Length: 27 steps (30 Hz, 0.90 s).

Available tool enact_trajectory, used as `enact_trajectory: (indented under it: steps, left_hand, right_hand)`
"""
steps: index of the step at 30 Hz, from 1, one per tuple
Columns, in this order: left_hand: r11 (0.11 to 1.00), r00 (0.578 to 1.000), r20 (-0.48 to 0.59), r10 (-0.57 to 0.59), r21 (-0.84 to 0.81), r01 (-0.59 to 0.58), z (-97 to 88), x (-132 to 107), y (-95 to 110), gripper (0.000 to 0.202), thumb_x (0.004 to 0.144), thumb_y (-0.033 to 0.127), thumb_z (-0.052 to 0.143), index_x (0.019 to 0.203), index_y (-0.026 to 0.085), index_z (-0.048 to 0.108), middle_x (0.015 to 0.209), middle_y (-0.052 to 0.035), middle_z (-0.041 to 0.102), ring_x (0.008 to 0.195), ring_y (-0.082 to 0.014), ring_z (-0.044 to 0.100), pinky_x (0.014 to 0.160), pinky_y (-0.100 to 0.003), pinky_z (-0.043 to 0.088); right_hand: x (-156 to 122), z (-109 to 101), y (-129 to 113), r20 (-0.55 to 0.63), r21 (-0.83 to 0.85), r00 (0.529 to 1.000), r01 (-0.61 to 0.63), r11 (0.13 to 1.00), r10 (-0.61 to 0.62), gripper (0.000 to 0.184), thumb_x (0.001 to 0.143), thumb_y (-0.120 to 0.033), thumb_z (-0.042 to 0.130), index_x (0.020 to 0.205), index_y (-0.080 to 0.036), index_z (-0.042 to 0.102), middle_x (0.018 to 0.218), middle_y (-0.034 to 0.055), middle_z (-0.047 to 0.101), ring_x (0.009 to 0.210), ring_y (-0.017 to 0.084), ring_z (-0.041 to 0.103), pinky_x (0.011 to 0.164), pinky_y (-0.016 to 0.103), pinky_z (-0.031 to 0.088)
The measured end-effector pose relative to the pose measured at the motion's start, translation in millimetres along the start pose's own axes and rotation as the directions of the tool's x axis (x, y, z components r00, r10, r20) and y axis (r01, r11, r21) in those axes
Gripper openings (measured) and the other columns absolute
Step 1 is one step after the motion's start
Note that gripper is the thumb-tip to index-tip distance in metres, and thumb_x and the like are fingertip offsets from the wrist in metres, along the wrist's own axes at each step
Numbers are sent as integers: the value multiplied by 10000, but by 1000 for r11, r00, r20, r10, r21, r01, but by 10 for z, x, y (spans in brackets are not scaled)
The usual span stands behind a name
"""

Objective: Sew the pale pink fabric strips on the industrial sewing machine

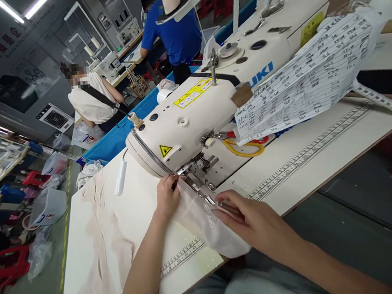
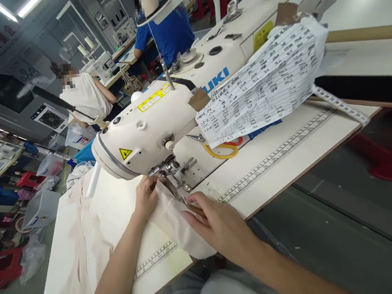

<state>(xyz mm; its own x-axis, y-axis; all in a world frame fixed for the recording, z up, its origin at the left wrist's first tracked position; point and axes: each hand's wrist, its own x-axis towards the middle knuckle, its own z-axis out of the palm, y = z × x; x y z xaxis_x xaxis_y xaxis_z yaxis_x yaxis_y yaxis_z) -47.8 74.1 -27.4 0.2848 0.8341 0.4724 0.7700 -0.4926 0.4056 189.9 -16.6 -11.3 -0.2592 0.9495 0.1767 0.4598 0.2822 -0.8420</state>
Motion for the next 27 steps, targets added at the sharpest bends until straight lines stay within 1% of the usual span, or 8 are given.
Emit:
enact_trajectory:
  steps: [2,6,8,10,13,19,24,27]
  left_hand:
    - [1000,1000,3,-27,-4,27,0,6,12,143,913,228,556,837,186,671,816,-51,676,748,-177,656,678,-281,527]
    - [999,999,-17,-38,-9,38,7,12,34,181,914,261,544,800,180,659,753,-50,666,676,-176,636,617,-272,497]
    - [999,999,-17,-40,-22,39,10,13,28,170,903,255,536,815,180,661,749,-49,667,667,-176,632,611,-272,492]
    - [998,999,-8,-53,-39,53,10,14,13,153,886,248,539,830,181,665,775,-55,679,693,-183,641,627,-278,497]
    - [993,995,12,-96,-61,97,8,17,-4,149,870,255,546,821,181,666,812,-65,695,748,-196,656,658,-287,509]
    - [981,986,45,-161,-98,165,-5,34,34,189,866,294,545,792,192,685,777,-52,691,738,-196,650,629,-275,502]
    - [978,983,63,-175,-105,181,-20,52,62,189,872,288,544,826,204,707,749,-40,683,747,-198,651,641,-279,508]
    - [976,977,81,-198,-80,204,-21,53,58,163,869,271,560,840,207,707,736,-32,677,756,-199,654,659,-282,516]
  right_hand:
    - [72,-18,29,-39,-75,999,24,997,-27,184,996,-364,416,982,-232,544,733,15,701,620,210,678,514,287,462]
    - [159,8,50,-147,-318,970,139,938,-193,245,1028,-247,336,1035,-196,575,859,63,727,680,193,691,543,269,453]
    - [189,46,59,-156,-446,961,138,885,-229,258,1033,-247,341,1099,-174,580,888,75,736,683,195,695,525,267,420]
    - [221,88,64,-129,-516,967,125,847,-221,259,1029,-237,352,1130,-161,578,849,65,736,626,186,678,481,266,362]
    - [277,141,65,-87,-526,970,147,837,-225,242,1014,-191,360,1068,-167,595,767,42,716,583,173,649,463,270,311]
    - [343,189,66,-111,-474,959,180,862,-262,234,985,-157,391,1025,-173,621,848,54,735,659,173,679,518,270,394]
    - [343,186,91,-140,-449,948,195,872,-284,247,986,-154,385,1003,-168,632,834,51,735,643,171,677,518,266,407]
    - [350,189,108,-128,-453,956,179,873,-263,253,982,-161,387,1005,-173,639,847,56,739,649,174,677,522,263,410]
